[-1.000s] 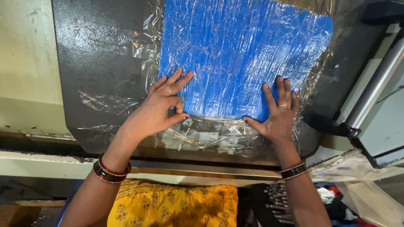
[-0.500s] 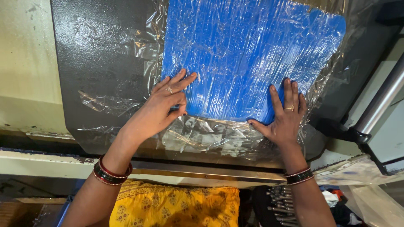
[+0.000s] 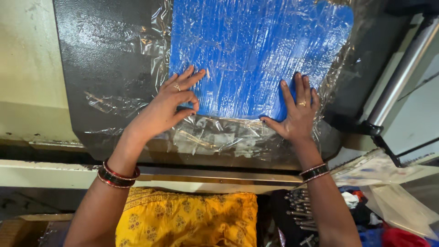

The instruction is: The person removes a metal rod from a machine, assembles small metal components by hand, and places them into a blue crate. They also smooth a blue plastic sheet on a surface and repeat the removal and assembly steps.

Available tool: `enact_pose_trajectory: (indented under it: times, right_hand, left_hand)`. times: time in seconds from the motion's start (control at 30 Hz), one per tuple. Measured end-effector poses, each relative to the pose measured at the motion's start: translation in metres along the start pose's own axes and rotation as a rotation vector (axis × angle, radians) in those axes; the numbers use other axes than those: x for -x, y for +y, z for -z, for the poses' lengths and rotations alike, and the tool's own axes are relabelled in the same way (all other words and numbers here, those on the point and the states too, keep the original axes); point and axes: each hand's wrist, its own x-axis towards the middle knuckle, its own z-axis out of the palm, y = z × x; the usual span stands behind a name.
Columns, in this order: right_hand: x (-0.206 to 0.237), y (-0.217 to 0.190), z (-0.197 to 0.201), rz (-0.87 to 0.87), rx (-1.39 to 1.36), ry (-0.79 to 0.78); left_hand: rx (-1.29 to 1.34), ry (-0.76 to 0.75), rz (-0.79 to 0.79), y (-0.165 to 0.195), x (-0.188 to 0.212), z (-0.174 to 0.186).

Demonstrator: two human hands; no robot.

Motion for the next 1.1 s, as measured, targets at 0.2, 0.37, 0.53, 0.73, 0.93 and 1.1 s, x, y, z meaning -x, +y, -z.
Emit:
enact_pose_trajectory:
  times: [0.2, 0.37, 0.53, 0.73, 0.93, 1.1]
  right_hand:
    - [0.001, 0.000, 0.001, -0.015, 0.009, -0.025]
    - [-0.002, -0.005, 0.014, -0.025, -0.016, -0.090]
    - [-0.003, -0.032, 0.030, -0.160, -0.088, -0.063]
    - [-0.009, -0.087, 0.005, -0.193, -0.072, 0.094]
    - [-0.020, -0.087, -0.016, -0.170, -0.057, 0.052]
    - [-0.015, -0.074, -0.027, -0.157, -0.053, 0.043]
  left_hand:
    - [-0.058, 0.001, -0.029, 0.018, 0.001, 0.008]
    - [-0.241, -0.017, 0.026, 0.034, 0.004, 0.005]
    - [-0.282, 0.128, 0.034, 0.055, -0.001, -0.029]
    - [-0.426, 0.271, 0.093, 0.053, -0.019, -0.086]
    - [-0.542, 0.293, 0.163, 0.025, -0.032, -0.094]
    - [-0.627, 0.240, 0.198, 0.015, -0.033, -0.103]
